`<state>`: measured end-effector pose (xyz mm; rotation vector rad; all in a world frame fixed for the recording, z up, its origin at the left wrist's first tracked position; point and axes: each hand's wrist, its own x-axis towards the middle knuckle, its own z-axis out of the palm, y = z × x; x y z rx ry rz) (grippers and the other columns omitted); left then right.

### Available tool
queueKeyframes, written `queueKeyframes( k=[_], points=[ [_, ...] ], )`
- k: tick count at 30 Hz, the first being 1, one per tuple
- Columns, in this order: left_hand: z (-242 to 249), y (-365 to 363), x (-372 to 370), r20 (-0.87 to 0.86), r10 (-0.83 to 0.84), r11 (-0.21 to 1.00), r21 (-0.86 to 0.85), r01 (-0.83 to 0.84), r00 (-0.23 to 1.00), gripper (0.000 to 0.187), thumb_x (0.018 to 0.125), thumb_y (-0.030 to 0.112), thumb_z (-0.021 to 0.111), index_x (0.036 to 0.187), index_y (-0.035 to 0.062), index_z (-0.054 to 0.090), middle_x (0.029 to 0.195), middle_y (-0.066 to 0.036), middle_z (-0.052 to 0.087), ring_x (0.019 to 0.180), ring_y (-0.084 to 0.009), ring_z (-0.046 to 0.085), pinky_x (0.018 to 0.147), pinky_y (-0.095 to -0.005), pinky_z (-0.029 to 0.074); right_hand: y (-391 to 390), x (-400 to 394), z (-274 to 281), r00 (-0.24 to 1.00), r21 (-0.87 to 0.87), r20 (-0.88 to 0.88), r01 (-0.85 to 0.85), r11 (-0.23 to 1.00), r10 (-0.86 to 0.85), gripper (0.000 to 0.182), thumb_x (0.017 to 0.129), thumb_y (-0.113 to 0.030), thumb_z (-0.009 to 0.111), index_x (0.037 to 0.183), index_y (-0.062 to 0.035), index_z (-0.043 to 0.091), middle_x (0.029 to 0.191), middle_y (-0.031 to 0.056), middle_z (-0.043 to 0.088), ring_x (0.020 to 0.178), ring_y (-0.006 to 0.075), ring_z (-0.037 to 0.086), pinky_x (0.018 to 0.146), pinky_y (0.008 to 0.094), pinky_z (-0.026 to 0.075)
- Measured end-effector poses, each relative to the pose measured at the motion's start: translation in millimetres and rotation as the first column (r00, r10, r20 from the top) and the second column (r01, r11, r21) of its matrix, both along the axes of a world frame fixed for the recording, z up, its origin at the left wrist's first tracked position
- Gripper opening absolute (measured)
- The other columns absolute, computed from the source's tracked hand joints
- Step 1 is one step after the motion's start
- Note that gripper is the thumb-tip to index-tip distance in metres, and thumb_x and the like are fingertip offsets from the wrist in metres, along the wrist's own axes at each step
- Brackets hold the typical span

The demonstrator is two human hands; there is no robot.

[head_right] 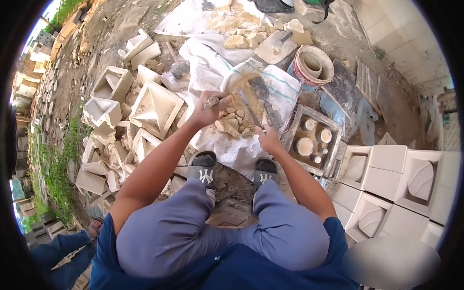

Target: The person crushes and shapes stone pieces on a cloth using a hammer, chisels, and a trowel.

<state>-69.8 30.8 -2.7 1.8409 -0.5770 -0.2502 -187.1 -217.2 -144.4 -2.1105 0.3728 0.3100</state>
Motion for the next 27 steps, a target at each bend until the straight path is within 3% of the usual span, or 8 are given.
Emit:
queueKeyframes(
  k=[4,8,10,14,16,18,20,27],
  points=[
    [-9.8,8.2,12.8,-0.043,0.08,0.995,-0.049,-0.082,0.996,0.035,0.095,0.022,0.065,0.069,-0.0007,0.059,0.055,-0.007,0.047,0.055,-0.0117,0.04,0.053,-0.0354,0.038,15.1,-18.0,32.8,0.959,-0.004,-0.256,0.124,0.992,-0.121,0.056,0.101,-0.046,0.049,0.075,0.0024,0.059,0.063,0.0171,0.059,0.061,0.0283,0.054,0.062,0.0425,0.044],
    [-16.7,15.8,12.0,-0.062,0.131,0.985,-0.102,-0.136,0.99,0.033,0.093,0.022,0.066,0.074,-0.0037,0.062,0.057,-0.008,0.053,0.056,-0.0122,0.045,0.055,-0.0348,0.04,17.7,-29.3,29.5,0.995,-0.14,0.068,-0.068,0.988,0.078,0.051,0.104,-0.044,0.047,0.08,0.0004,0.057,0.063,0.0062,0.055,0.06,0.017,0.048,0.056,0.0382,0.038],
    [-5.9,22.7,3.1,0.012,0.103,0.995,-0.022,-0.102,0.995,0.032,0.093,0.022,0.066,0.078,-0.0055,0.063,0.059,-0.01,0.054,0.058,-0.0133,0.048,0.056,-0.0358,0.041,34.2,-29.8,55.2,0.965,0.175,0.235,0.078,0.981,-0.118,0.052,0.104,-0.044,0.046,0.077,-0.0005,0.055,0.06,0.0022,0.048,0.059,0.0126,0.044,0.054,0.0342,0.036],
    [-6.8,40.0,-5.9,-0.019,0.016,0.998,-0.066,-0.017,1.0,0.027,0.091,0.019,0.064,0.078,-0.0053,0.061,0.063,-0.012,0.053,0.06,-0.0177,0.047,0.059,-0.0343,0.04,30.5,-28.8,18.7,0.917,0.25,0.393,-0.032,0.968,-0.072,0.051,0.104,-0.045,0.047,0.079,-0.0003,0.054,0.055,0.0002,0.039,0.056,0.0083,0.04,0.051,0.0315,0.032],
    [-14.1,48.1,-8.4,-0.003,0.004,0.999,-0.044,-0.004,1.0,0.027,0.09,0.016,0.063,0.074,-0.005,0.055,0.064,-0.013,0.047,0.059,-0.0208,0.044,0.058,-0.035,0.037,34.6,-36.1,-23.8,0.928,0.218,0.366,-0.008,0.976,-0.074,0.058,0.103,-0.048,0.046,0.076,0.0029,0.058,0.053,0.0087,0.049,0.053,0.0188,0.05,0.053,0.0374,0.038],
    [-21.8,51.9,-8.9,0.003,0.022,0.993,-0.116,-0.021,1.0,0.038,0.089,0.024,0.059,0.067,-0.0034,0.043,0.063,-0.008,0.038,0.061,-0.0191,0.037,0.058,-0.0345,0.032,41.9,-31.4,-47.5,0.98,-0.113,-0.183,0.061,0.992,-0.081,0.066,0.102,-0.052,0.045,0.073,0.0057,0.061,0.062,0.0232,0.059,0.059,0.0365,0.059,0.06,0.0458,0.043],
    [-26.1,52.7,-10.9,0.019,0.007,0.989,-0.147,-0.004,1.0,0.04,0.089,0.022,0.059,0.065,-0.0033,0.04,0.063,-0.008,0.038,0.062,-0.0201,0.037,0.058,-0.0351,0.031,37.0,-27.5,-59.0,0.955,-0.069,-0.227,0.181,0.981,-0.192,0.07,0.1,-0.055,0.044,0.072,0.0061,0.063,0.074,0.0316,0.061,0.07,0.0483,0.06,0.068,0.0515,0.045],
    [-31.2,43.2,-13.0,0.099,-0.069,0.963,-0.254,0.092,0.993,0.035,0.086,0.009,0.063,0.061,-0.0025,0.041,0.059,-0.01,0.038,0.057,-0.0247,0.038,0.055,-0.0364,0.034,43.1,-5.3,26.0,0.972,0.112,0.215,0.068,0.991,-0.091,0.05,0.102,-0.041,0.053,0.082,0.0043,0.06,0.06,0.0125,0.048,0.056,0.0216,0.047,0.055,0.0377,0.038]
  ],
)
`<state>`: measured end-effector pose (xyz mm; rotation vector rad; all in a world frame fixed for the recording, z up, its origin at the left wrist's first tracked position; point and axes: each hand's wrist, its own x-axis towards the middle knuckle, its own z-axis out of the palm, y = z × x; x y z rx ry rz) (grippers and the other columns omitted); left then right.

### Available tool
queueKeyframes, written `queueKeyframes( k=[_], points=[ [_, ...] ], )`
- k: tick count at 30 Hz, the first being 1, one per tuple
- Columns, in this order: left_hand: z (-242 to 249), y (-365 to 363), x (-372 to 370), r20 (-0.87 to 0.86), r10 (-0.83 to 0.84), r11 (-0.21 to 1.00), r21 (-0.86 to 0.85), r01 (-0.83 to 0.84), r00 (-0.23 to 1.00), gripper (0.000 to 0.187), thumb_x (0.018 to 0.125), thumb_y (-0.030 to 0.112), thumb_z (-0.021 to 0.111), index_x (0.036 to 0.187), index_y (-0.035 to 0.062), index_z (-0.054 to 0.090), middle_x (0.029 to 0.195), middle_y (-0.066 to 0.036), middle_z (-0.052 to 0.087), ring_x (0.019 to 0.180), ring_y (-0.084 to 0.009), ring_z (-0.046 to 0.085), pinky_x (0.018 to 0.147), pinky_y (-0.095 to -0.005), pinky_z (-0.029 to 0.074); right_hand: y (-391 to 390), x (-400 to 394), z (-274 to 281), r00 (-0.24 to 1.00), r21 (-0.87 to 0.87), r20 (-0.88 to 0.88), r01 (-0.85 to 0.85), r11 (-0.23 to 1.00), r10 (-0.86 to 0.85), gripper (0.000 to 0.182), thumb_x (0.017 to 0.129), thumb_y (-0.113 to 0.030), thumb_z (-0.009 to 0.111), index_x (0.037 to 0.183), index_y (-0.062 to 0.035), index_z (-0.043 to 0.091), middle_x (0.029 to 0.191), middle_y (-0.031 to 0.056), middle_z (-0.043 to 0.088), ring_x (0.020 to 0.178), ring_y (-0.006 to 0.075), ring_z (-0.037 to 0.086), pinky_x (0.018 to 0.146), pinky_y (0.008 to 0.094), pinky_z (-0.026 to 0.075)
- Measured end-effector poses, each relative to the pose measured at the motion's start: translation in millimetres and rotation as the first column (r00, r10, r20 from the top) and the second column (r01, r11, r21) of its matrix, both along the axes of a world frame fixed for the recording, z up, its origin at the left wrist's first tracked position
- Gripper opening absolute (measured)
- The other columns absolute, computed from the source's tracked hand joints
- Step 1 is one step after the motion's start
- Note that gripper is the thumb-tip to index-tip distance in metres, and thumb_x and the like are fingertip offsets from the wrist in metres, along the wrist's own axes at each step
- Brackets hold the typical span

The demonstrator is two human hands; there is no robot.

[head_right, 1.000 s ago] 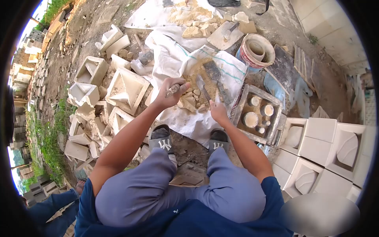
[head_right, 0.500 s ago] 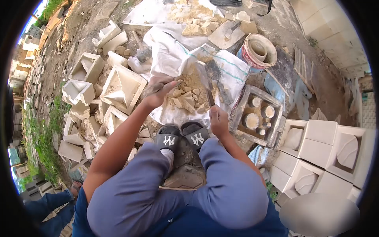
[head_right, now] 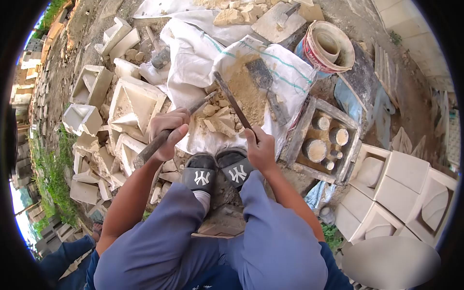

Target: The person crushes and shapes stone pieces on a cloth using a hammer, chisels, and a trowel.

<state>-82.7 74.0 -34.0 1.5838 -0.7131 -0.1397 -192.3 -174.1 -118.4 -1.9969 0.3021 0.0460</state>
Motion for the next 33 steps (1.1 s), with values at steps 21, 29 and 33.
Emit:
queueKeyframes(
  k=[21,29,33],
  points=[
    [2.3,0.1,2.0,-0.038,0.048,0.997,-0.064,-0.051,0.998,0.034,0.082,0.008,0.061,0.061,-0.0023,0.037,0.058,-0.008,0.035,0.057,-0.0223,0.035,0.056,-0.0359,0.032,-9.0,-33.4,-80.6,0.915,-0.134,-0.398,0.006,0.991,-0.06,0.061,0.102,-0.048,0.047,0.079,0.0069,0.055,0.063,0.0217,0.051,0.053,0.0297,0.05,0.058,0.048,0.041],
    [-0.7,10.9,4.7,-0.078,0.054,0.995,-0.08,-0.06,0.996,0.035,0.085,0.013,0.058,0.062,-0.0032,0.037,0.059,-0.01,0.037,0.059,-0.0239,0.038,0.058,-0.0357,0.035,-0.9,-20.1,-16.3,0.989,0.123,0.038,0.139,0.983,-0.144,0.048,0.101,-0.04,0.053,0.083,0.0016,0.066,0.054,0.0066,0.043,0.053,0.0097,0.047,0.051,0.0352,0.037],
    [-2.9,16.9,11.4,-0.088,0.082,0.991,-0.095,-0.091,0.993,0.035,0.087,0.014,0.057,0.062,-0.0036,0.039,0.06,-0.01,0.038,0.06,-0.0226,0.039,0.06,-0.0347,0.036,-0.2,-41.2,-69.3,0.934,-0.179,-0.323,0.102,0.979,-0.156,0.058,0.101,-0.046,0.048,0.08,0.0054,0.063,0.063,0.0219,0.057,0.059,0.033,0.06,0.061,0.0446,0.045]
  ],
)
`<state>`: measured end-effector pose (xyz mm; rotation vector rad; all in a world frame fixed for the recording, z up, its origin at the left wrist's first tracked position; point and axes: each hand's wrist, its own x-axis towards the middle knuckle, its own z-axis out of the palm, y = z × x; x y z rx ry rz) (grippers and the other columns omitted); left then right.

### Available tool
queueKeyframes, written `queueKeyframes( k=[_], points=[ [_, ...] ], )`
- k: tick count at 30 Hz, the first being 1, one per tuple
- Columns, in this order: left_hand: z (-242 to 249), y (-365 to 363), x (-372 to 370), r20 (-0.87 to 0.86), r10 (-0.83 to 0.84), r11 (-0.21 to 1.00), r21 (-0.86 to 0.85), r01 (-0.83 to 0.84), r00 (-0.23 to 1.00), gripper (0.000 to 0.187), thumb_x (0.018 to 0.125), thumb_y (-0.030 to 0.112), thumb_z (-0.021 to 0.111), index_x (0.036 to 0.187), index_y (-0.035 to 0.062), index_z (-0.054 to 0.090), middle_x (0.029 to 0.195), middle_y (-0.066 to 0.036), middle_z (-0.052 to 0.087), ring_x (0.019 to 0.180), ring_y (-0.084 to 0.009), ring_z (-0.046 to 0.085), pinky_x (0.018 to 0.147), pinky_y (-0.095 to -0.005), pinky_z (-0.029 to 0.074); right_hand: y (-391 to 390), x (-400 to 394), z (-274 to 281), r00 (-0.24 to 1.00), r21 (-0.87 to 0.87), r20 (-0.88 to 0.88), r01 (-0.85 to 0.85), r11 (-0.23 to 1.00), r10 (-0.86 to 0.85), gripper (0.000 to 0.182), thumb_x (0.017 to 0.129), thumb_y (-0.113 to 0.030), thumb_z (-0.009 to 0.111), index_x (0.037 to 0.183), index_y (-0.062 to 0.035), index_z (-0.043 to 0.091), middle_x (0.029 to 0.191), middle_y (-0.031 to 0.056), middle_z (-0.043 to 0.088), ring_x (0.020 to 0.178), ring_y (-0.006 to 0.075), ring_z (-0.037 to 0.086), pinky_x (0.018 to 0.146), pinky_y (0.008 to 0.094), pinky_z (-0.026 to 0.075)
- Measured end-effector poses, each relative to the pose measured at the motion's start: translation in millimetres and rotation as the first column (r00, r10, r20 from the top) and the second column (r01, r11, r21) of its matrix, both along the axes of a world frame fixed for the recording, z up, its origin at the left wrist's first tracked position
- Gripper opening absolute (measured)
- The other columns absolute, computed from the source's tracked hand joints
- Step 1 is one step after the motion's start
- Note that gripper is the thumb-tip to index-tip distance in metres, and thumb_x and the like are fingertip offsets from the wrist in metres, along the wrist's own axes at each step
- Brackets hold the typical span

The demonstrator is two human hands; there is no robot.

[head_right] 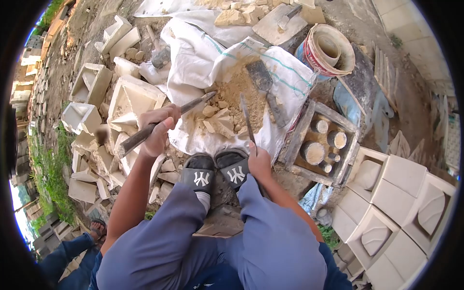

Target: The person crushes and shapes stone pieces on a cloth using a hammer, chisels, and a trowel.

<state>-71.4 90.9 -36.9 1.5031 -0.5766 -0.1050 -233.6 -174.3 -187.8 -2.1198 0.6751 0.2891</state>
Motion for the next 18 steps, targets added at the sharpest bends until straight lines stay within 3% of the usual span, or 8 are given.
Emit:
queueKeyframes(
  k=[1,4,5,6,9,14,16,18],
  points=[
    [-0.4,1.3,-1.3,-0.034,0.011,1.0,0.021,-0.01,0.999,0.035,0.087,0.014,0.057,0.062,-0.0037,0.039,0.061,-0.01,0.039,0.061,-0.0221,0.04,0.06,-0.0343,0.036,-3.8,9.7,1.8,0.996,-0.04,-0.091,0.003,0.999,-0.007,0.063,0.101,-0.05,0.047,0.077,0.0067,0.061,0.069,0.0276,0.059,0.065,0.0436,0.061,0.066,0.0489,0.046],
    [1.2,2.8,0.4,-0.043,-0.002,1.0,0.002,0.002,0.999,0.036,0.087,0.015,0.058,0.062,-0.0033,0.04,0.061,-0.009,0.039,0.062,-0.0211,0.04,0.06,-0.0341,0.036,-11.4,34.9,26.6,0.997,0.003,-0.076,0.013,1.0,-0.012,0.063,0.101,-0.05,0.047,0.077,0.0067,0.061,0.07,0.0275,0.059,0.065,0.043,0.06,0.065,0.0491,0.045],
    [1.5,1.4,-1.7,-0.072,0.026,1.0,0.013,-0.025,0.997,0.036,0.087,0.015,0.058,0.061,-0.0028,0.039,0.061,-0.009,0.039,0.061,-0.0211,0.04,0.06,-0.0346,0.035,-11.8,38.9,30.7,0.998,-0.008,0.062,-0.006,1.0,0.006,0.058,0.102,-0.046,0.048,0.078,0.0057,0.06,0.062,0.0225,0.056,0.058,0.0322,0.059,0.058,0.0448,0.043],
    [0.4,1.1,-1.8,-0.079,0.02,1.0,0.016,-0.019,0.997,0.036,0.087,0.015,0.058,0.061,-0.0028,0.039,0.061,-0.009,0.039,0.061,-0.0211,0.04,0.06,-0.0346,0.035,-10.4,36.6,38.6,0.998,-0.005,0.055,0.0,1.0,0.0,0.058,0.102,-0.046,0.048,0.078,0.0057,0.06,0.062,0.0225,0.056,0.058,0.0322,0.059,0.058,0.0448,0.043],
    [-0.8,0.1,-1.0,-0.021,-0.02,1.0,-0.019,0.019,1.0,0.037,0.087,0.015,0.058,0.061,-0.0028,0.038,0.06,-0.009,0.038,0.061,-0.0219,0.039,0.059,-0.0347,0.035,-7.4,26.5,46.8,0.937,0.367,0.31,0.037,0.929,-0.16,0.045,0.104,-0.033,0.047,0.077,0.0022,0.056,0.054,0.0084,0.043,0.056,0.0094,0.05,0.051,0.0325,0.035],
    [3.0,-2.7,-1.2,-0.014,-0.01,1.0,0.001,0.01,1.0,0.039,0.087,0.016,0.058,0.062,-0.0031,0.036,0.06,-0.01,0.038,0.061,-0.022,0.039,0.059,-0.0348,0.035,0.3,-3.8,0.1,0.962,0.103,0.272,0.01,0.995,-0.038,0.047,0.101,-0.038,0.051,0.085,0.0053,0.062,0.062,0.0212,0.059,0.058,0.0273,0.058,0.058,0.0417,0.042],
    [2.4,-5.2,-0.6,-0.001,-0.004,1.0,0.012,0.005,1.0,0.039,0.087,0.016,0.058,0.062,-0.0032,0.036,0.061,-0.01,0.037,0.061,-0.022,0.038,0.059,-0.0349,0.035,-7.1,12.5,8.2,0.975,0.011,-0.189,-0.12,0.993,0.12,0.049,0.101,-0.04,0.052,0.087,0.0055,0.065,0.07,0.0271,0.062,0.062,0.0355,0.059,0.062,0.0456,0.044],
    [3.2,-2.9,-2.0,-0.016,-0.02,0.998,0.055,0.021,1.0,0.039,0.087,0.016,0.058,0.062,-0.0036,0.036,0.06,-0.01,0.038,0.06,-0.0224,0.038,0.058,-0.0351,0.034,-6.3,18.3,22.6,0.978,0.033,-0.17,-0.115,0.993,0.119,0.053,0.102,-0.04,0.049,0.078,0.0053,0.061,0.063,0.0224,0.058,0.057,0.0285,0.056,0.058,0.0433,0.042]
  ],
)
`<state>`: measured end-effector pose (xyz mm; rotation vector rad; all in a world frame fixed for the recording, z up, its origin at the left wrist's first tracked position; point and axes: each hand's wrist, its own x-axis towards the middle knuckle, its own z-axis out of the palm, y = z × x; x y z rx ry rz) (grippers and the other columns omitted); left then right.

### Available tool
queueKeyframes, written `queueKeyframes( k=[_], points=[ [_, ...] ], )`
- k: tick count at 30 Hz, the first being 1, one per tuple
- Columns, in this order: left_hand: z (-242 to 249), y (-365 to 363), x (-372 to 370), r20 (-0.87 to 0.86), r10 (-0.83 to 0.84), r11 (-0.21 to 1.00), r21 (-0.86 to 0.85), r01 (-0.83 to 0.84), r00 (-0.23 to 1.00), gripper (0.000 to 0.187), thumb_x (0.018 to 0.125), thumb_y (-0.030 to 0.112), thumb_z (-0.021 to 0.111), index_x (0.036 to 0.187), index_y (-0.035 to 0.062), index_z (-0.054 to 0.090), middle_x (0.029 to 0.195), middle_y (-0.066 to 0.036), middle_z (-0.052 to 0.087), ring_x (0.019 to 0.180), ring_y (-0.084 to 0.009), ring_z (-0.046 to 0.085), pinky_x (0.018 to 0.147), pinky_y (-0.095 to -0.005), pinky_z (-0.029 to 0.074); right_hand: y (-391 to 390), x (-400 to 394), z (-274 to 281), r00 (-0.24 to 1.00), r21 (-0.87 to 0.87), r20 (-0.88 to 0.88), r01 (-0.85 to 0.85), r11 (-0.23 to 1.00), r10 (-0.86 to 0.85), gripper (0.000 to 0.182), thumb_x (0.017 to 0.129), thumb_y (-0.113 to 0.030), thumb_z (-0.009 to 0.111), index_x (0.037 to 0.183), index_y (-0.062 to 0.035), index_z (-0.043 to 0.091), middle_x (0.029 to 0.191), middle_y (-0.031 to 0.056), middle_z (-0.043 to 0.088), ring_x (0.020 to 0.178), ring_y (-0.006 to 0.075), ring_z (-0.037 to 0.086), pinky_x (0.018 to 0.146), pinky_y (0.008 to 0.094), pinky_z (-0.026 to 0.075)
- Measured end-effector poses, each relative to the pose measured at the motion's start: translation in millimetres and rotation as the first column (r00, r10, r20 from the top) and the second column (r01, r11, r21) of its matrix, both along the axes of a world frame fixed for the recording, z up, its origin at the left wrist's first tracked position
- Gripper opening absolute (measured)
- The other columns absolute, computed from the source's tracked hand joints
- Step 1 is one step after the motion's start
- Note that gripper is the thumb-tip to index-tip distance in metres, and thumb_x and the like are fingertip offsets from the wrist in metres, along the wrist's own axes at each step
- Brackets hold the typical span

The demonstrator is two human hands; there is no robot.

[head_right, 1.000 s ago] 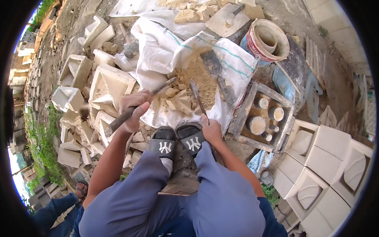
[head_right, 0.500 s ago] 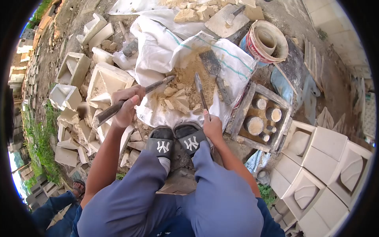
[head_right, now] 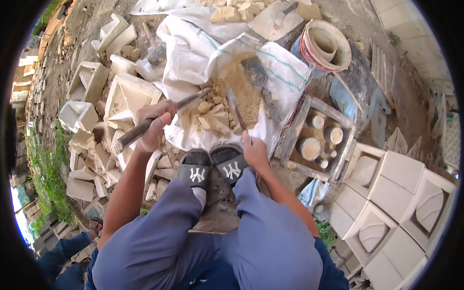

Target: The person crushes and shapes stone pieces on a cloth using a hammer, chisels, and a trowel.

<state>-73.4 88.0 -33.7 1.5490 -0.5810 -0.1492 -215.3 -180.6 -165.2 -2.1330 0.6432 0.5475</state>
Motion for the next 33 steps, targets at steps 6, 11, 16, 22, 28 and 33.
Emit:
queueKeyframes(
  k=[6,11,16,22,28,33],
  points=[
    [-1.7,-5.0,-3.3,0.042,-0.018,0.999,-0.035,0.02,0.999,0.037,0.086,0.015,0.057,0.062,-0.0037,0.036,0.058,-0.009,0.037,0.058,-0.0226,0.037,0.058,-0.0352,0.034,-5.3,-4.9,4.8,0.877,0.466,0.388,0.079,0.881,-0.284,0.051,0.103,-0.039,0.049,0.077,0.0037,0.058,0.058,0.017,0.05,0.053,0.0241,0.052,0.055,0.0418,0.04],
    [-0.2,-6.4,-2.5,0.034,-0.013,1.0,-0.028,0.014,0.999,0.036,0.085,0.014,0.057,0.06,-0.0018,0.036,0.058,-0.008,0.036,0.058,-0.0218,0.036,0.057,-0.0355,0.033,0.2,0.2,-10.0,0.974,0.044,0.225,0.027,0.999,-0.037,0.048,0.102,-0.039,0.051,0.084,0.0044,0.064,0.068,0.0262,0.059,0.064,0.0416,0.06,0.061,0.0456,0.045],
    [2.1,-5.2,-3.4,0.003,0.017,1.0,-0.001,-0.017,1.0,0.035,0.084,0.012,0.056,0.058,-0.0001,0.035,0.057,-0.007,0.036,0.057,-0.0209,0.034,0.057,-0.0359,0.031,-3.0,9.7,16.4,0.951,0.186,0.271,0.097,0.978,-0.146,0.051,0.103,-0.038,0.051,0.076,0.0052,0.057,0.056,0.0141,0.049,0.053,0.0218,0.052,0.054,0.0391,0.039],
    [-0.2,-5.6,-0.2,0.043,-0.015,0.999,-0.048,0.017,0.999,0.034,0.084,0.01,0.057,0.062,-0.0035,0.035,0.058,-0.009,0.035,0.057,-0.0227,0.035,0.055,-0.0349,0.032,1.5,-25.7,-15.7,0.91,0.191,0.383,0.09,0.977,-0.159,0.053,0.103,-0.042,0.049,0.079,0.0057,0.057,0.059,0.0175,0.052,0.054,0.0277,0.052,0.057,0.0429,0.04],
    [2.6,-6.2,1.0,0.038,-0.004,1.0,-0.019,0.005,0.999,0.034,0.085,0.012,0.057,0.062,-0.0034,0.038,0.058,-0.009,0.036,0.057,-0.0231,0.037,0.056,-0.035,0.033,-3.1,2.6,3.8,0.994,-0.031,0.086,0.074,0.997,-0.071,0.059,0.102,-0.046,0.049,0.077,0.006,0.058,0.06,0.0211,0.054,0.055,0.0347,0.053,0.059,0.046,0.041],
    [0.0,-3.8,-0.7,0.034,-0.014,0.999,-0.039,0.016,0.999,0.033,0.083,0.01,0.058,0.062,-0.0038,0.036,0.059,-0.01,0.036,0.058,-0.0231,0.036,0.057,-0.0353,0.033,-6.4,-3.8,14.4,0.855,0.275,0.462,0.114,0.955,-0.235,0.056,0.102,-0.043,0.05,0.072,0.0035,0.052,0.054,0.009,0.043,0.052,0.0181,0.044,0.052,0.0386,0.034]
  ],
)
